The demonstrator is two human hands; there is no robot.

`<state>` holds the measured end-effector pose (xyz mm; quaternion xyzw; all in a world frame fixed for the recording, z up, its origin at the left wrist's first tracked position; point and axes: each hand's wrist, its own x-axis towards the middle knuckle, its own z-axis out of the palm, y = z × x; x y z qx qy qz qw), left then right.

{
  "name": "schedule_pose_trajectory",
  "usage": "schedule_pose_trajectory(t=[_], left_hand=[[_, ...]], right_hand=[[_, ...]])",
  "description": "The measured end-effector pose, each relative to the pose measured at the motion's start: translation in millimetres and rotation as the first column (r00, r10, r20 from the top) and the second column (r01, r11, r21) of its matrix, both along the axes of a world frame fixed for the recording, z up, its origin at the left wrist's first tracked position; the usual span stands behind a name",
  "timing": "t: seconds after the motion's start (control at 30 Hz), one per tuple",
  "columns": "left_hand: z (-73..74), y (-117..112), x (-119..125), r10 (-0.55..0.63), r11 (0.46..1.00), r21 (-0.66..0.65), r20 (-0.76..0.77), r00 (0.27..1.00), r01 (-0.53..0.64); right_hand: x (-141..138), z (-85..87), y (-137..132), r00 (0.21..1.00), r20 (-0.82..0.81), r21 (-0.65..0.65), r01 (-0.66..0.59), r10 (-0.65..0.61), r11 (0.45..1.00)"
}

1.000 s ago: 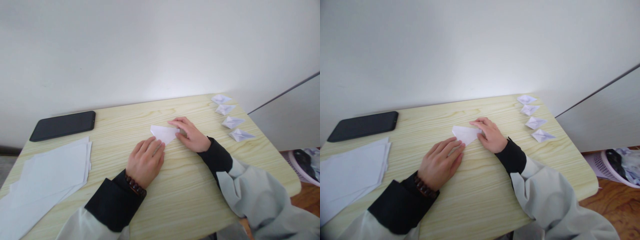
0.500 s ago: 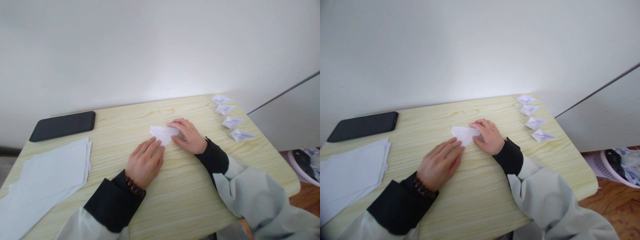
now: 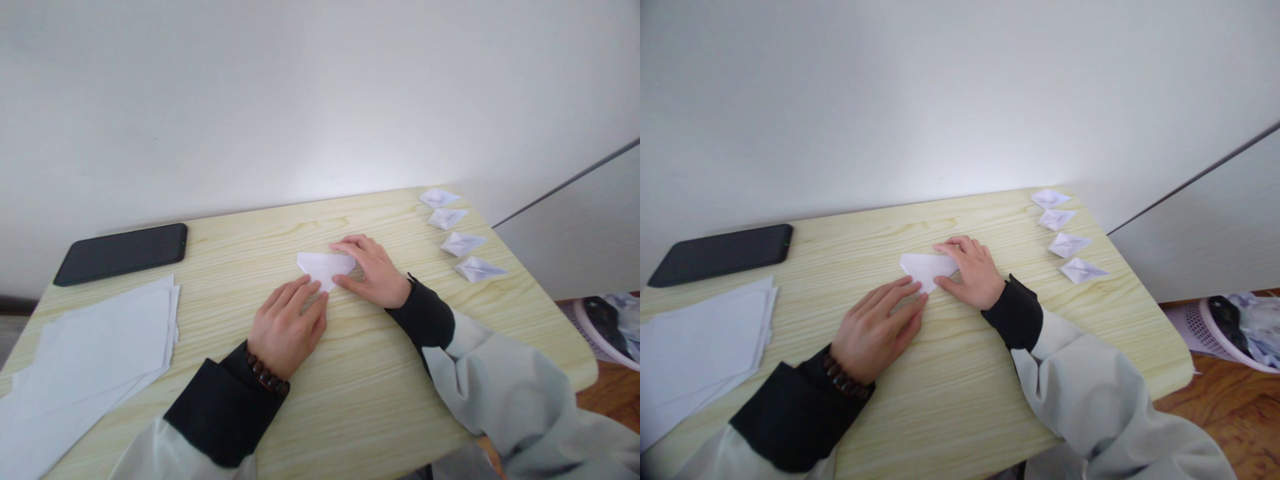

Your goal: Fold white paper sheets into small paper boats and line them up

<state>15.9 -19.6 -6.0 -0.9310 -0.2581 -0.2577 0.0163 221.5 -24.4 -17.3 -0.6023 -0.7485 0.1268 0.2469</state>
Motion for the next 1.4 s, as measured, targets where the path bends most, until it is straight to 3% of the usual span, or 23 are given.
schedule_pose_trajectory(t=[0.23, 0.4, 0.57, 0.67, 0.87, 1.13, 1.4], left_hand=[[-4.9, 3, 0, -0.025, 1.0, -0.01, 0.017, 1.0, 0.025], [-9.4, 15, -1, -0.015, 0.986, -0.165, 0.109, 0.994, 0.033], [-11.7, 22, -1, 0.22, 0.96, -0.181, 0.007, 0.976, -0.215], [-10.5, 20, 0, 0.254, 0.952, -0.159, -0.073, 0.964, -0.263], [-10.0, 19, -1, 0.266, 0.952, -0.129, -0.095, 0.959, -0.276], [-12.0, 21, 0, 0.226, 0.947, -0.224, -0.039, 0.973, -0.229], [-10.2, 19, -2, 0.236, 0.949, -0.194, -0.082, 0.968, -0.248]], right_hand=[[5, -4.5, 1, 0.998, -0.009, 0.032, -0.059, 0.059, 0.998], [1, -5.3, -4, 0.994, 0.067, 0.094, -0.087, 0.081, 0.992], [-1, -2.5, -5, 0.987, 0.071, 0.089, -0.152, 0.146, 0.984], [-2, -1.9, -5, 0.982, 0.053, 0.097, -0.188, 0.183, 0.977], [-4, -1.8, -6, 0.992, 0.063, 0.105, -0.12, 0.113, 0.987], [-5, -0.7, -6, 0.992, 0.029, 0.08, -0.124, 0.122, 0.989], [-5, -3.3, -6, 0.994, 0.003, 0.087, -0.113, 0.113, 0.99]])
